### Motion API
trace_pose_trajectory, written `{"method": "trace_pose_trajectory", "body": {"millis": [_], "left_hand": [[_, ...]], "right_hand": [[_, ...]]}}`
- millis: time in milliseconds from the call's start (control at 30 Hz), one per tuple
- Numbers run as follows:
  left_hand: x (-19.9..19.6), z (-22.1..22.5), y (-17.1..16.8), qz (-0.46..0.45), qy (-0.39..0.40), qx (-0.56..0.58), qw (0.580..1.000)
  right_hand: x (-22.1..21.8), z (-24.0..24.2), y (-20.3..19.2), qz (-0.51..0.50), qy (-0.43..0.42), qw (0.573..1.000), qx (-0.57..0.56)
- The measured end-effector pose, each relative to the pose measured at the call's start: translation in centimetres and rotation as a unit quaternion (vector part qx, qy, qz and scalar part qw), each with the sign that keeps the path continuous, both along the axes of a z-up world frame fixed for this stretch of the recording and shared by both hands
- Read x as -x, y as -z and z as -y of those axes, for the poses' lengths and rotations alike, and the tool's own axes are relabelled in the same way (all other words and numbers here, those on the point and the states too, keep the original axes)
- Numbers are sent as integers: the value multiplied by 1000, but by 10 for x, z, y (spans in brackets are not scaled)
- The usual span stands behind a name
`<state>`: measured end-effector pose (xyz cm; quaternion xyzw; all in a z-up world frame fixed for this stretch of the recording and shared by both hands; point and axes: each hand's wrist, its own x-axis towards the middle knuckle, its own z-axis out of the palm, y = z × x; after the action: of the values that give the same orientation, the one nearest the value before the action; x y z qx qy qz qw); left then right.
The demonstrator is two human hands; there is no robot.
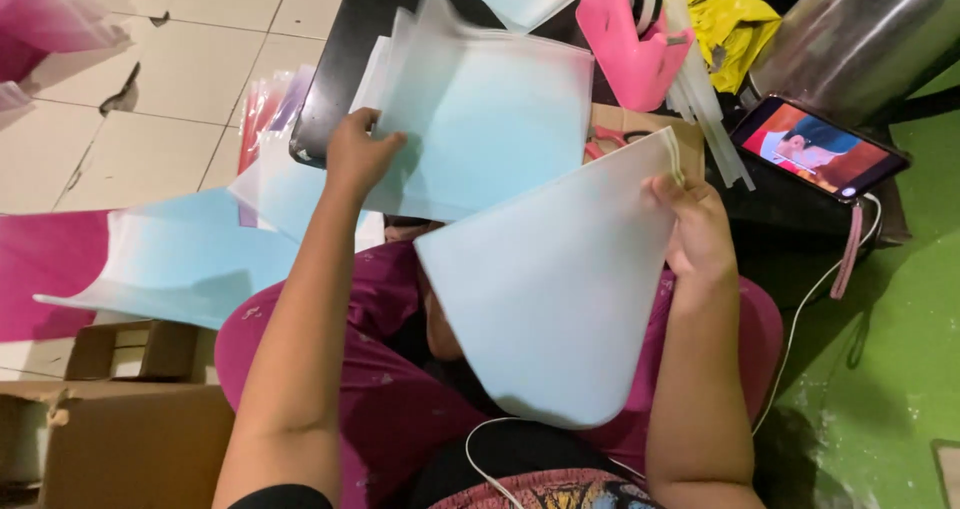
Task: Cutting sheets of wrapping paper with scissors and folding them into decorative shapes for floral arrangements.
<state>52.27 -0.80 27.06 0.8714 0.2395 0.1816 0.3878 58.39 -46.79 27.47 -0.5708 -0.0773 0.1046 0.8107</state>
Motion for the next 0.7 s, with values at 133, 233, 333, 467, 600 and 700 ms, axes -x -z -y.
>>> {"method": "trace_pose_trajectory", "body": {"millis": [133,233,333,467,600,700], "left_hand": [[9,8,-12,-68,-14,-108,992],[24,36,-40,-45,-26,-214,976],[51,87,-83,125,99,-201,967],[85,142,-94,163,382,47,909],[94,151,-85,91,386,94,913],[93,135,-87,129,371,190,900]], "right_hand": [[5,-8,-5,-12,5,999,43],[12,-19,-11,6,-15,998,67],[30,-28,-25,33,-32,996,77],[49,-32,-31,111,-114,983,87],[57,-33,-47,160,-183,965,99],[49,-25,-52,188,-265,940,104]]}}
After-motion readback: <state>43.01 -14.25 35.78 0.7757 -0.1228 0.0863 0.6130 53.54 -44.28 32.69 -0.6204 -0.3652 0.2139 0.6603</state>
